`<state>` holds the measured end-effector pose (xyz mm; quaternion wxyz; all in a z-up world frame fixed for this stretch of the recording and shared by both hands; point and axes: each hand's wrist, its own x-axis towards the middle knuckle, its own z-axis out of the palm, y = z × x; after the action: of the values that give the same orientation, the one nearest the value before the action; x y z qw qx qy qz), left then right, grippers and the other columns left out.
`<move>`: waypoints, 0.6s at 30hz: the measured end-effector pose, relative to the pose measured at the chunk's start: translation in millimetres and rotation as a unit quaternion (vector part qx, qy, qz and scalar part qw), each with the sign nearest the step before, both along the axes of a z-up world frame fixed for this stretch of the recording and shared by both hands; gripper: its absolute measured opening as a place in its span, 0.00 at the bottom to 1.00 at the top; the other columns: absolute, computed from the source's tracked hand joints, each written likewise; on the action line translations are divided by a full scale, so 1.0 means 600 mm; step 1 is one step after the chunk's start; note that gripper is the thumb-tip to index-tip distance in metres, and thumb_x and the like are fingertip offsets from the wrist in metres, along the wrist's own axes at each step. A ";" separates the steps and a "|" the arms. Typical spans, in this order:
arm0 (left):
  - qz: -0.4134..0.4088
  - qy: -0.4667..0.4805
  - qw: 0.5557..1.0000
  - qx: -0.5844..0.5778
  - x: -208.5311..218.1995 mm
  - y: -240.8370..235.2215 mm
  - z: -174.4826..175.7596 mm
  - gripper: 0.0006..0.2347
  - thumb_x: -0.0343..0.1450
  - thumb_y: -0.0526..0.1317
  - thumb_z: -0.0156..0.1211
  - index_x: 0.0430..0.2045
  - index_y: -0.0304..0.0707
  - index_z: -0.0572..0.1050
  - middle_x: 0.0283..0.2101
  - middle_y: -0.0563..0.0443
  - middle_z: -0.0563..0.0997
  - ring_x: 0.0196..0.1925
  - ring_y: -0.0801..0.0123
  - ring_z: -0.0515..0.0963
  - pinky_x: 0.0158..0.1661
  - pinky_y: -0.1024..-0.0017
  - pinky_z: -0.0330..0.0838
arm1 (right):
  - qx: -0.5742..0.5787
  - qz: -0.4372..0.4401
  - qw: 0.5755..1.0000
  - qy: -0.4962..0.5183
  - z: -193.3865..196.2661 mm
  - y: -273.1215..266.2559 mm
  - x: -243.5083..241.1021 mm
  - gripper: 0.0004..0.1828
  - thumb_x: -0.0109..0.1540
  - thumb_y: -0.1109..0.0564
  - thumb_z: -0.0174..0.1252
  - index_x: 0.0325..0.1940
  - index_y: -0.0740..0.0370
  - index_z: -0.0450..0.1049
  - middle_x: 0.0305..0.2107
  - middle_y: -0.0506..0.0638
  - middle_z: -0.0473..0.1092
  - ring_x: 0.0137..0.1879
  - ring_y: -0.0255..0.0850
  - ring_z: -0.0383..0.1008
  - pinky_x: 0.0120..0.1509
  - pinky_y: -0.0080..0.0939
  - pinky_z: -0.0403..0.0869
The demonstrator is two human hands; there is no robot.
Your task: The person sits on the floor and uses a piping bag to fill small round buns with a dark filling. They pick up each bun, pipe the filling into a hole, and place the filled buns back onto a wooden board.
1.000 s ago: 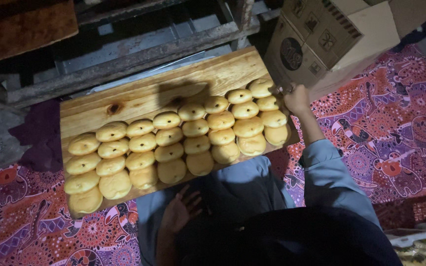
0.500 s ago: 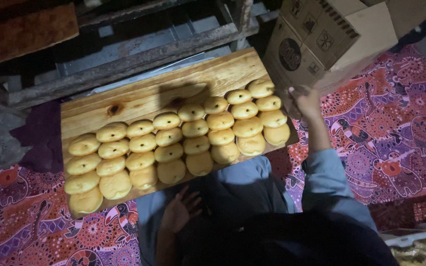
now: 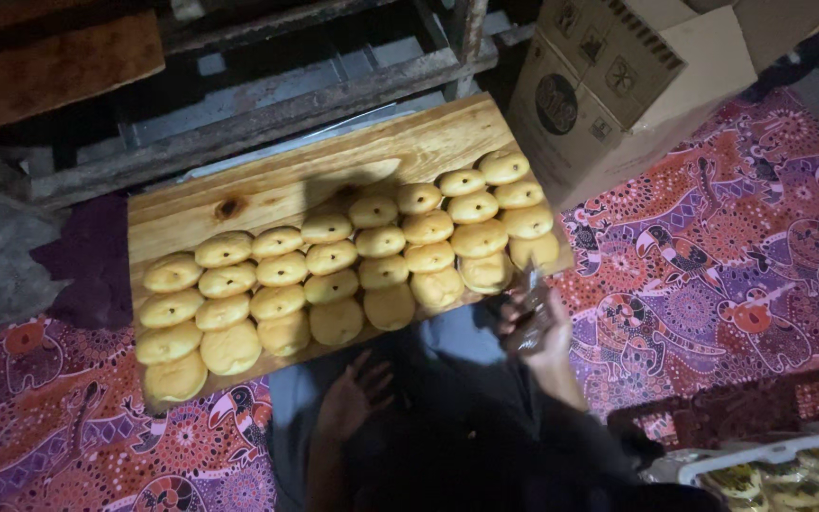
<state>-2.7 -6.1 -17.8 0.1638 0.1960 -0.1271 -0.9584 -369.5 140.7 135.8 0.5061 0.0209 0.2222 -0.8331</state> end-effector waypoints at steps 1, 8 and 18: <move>-0.002 -0.009 1.000 -0.003 0.000 -0.001 -0.002 0.28 0.73 0.57 0.51 0.70 0.59 0.57 0.69 0.44 0.67 0.68 0.52 0.68 0.61 0.42 0.64 | 0.069 -0.001 0.998 -0.006 -0.010 0.002 0.023 0.17 0.65 0.39 0.51 0.50 0.48 0.71 0.36 0.51 0.73 0.37 0.47 0.69 0.36 0.48 0.68; 0.003 0.031 0.999 -0.028 0.009 0.009 0.001 0.29 0.73 0.56 0.52 0.70 0.55 0.56 0.69 0.42 0.67 0.69 0.51 0.68 0.61 0.41 0.65 | 0.123 0.114 0.977 0.132 -0.074 -0.002 0.108 0.11 0.62 0.53 0.55 0.48 0.53 0.68 0.31 0.53 0.73 0.27 0.42 0.69 0.33 0.43 0.71; 0.013 0.008 1.000 -0.013 0.011 0.009 0.006 0.28 0.73 0.56 0.52 0.70 0.55 0.58 0.68 0.42 0.69 0.67 0.51 0.69 0.59 0.42 0.67 | 0.153 0.092 0.938 0.298 -0.096 -0.026 0.113 0.09 0.67 0.56 0.56 0.48 0.60 0.66 0.26 0.52 0.71 0.23 0.35 0.66 0.28 0.35 0.68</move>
<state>3.9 -0.9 -14.4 0.1801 0.1883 -0.1355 -0.9559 -301.9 125.3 78.0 0.4816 -0.1716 0.4886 -0.7070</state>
